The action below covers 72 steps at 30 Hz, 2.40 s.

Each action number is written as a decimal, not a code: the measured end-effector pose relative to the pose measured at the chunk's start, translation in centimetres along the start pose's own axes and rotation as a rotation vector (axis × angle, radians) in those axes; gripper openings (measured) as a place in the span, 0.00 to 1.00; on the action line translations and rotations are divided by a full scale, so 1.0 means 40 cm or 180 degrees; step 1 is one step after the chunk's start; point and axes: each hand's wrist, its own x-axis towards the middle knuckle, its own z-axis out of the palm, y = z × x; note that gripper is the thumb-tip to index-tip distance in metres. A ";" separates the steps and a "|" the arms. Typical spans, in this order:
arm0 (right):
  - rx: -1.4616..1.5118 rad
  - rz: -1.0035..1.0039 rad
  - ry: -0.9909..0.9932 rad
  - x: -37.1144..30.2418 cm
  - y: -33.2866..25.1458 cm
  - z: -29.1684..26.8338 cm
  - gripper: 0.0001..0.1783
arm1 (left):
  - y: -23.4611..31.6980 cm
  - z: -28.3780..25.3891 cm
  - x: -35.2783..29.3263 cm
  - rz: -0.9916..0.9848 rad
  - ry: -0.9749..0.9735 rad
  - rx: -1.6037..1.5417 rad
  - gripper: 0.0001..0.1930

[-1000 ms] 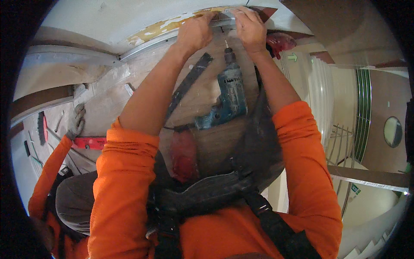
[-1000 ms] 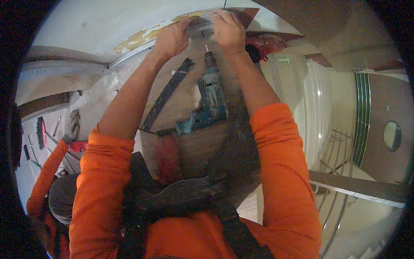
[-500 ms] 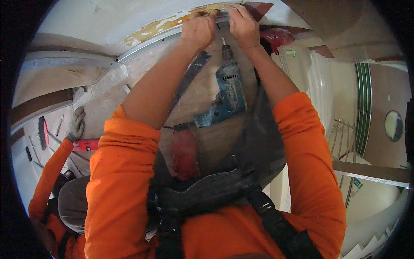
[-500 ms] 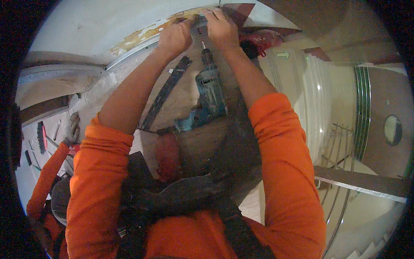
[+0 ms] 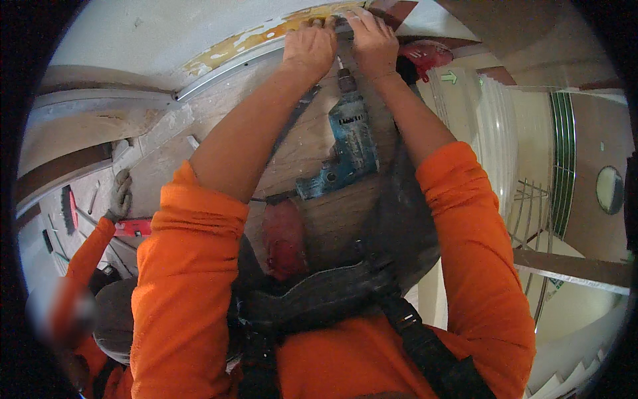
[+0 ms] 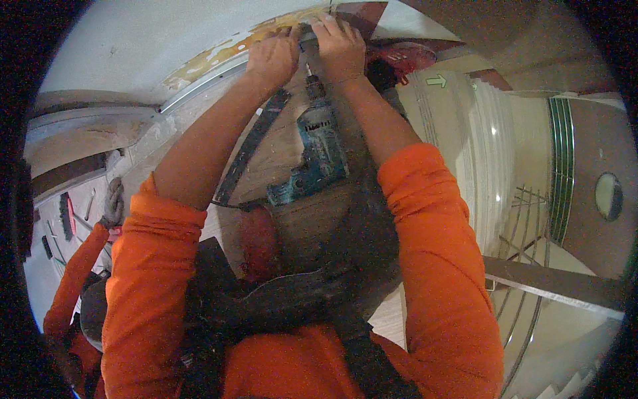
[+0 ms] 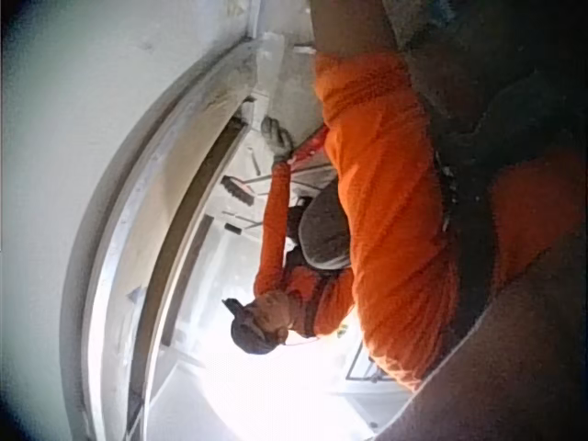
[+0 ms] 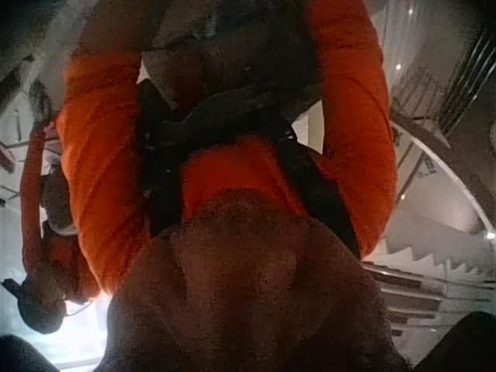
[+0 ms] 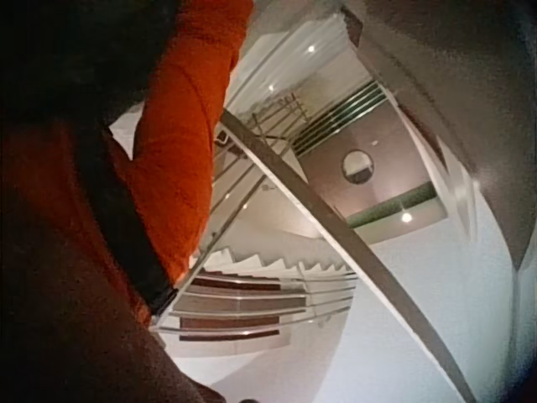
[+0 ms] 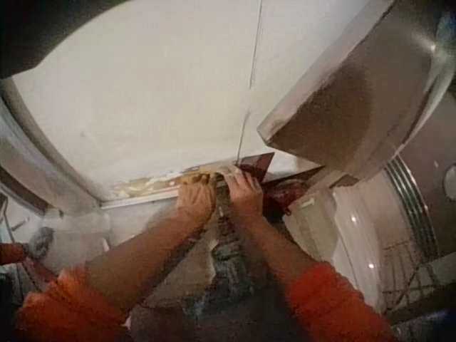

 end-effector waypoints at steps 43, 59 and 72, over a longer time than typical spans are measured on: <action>0.5967 0.5781 0.0964 -0.305 -0.399 -0.339 0.25 | 0.148 0.020 -0.189 -0.1801 -0.1329 -0.2894 0.54; 0.6006 0.5774 0.0948 -0.307 -0.392 -0.313 0.26 | 0.144 0.011 -0.182 -0.1719 -0.1246 -0.2279 0.54; 0.6126 0.5682 0.0971 -0.288 -0.394 -0.343 0.28 | 0.155 -0.001 -0.183 -0.1406 -0.1159 -0.2170 0.54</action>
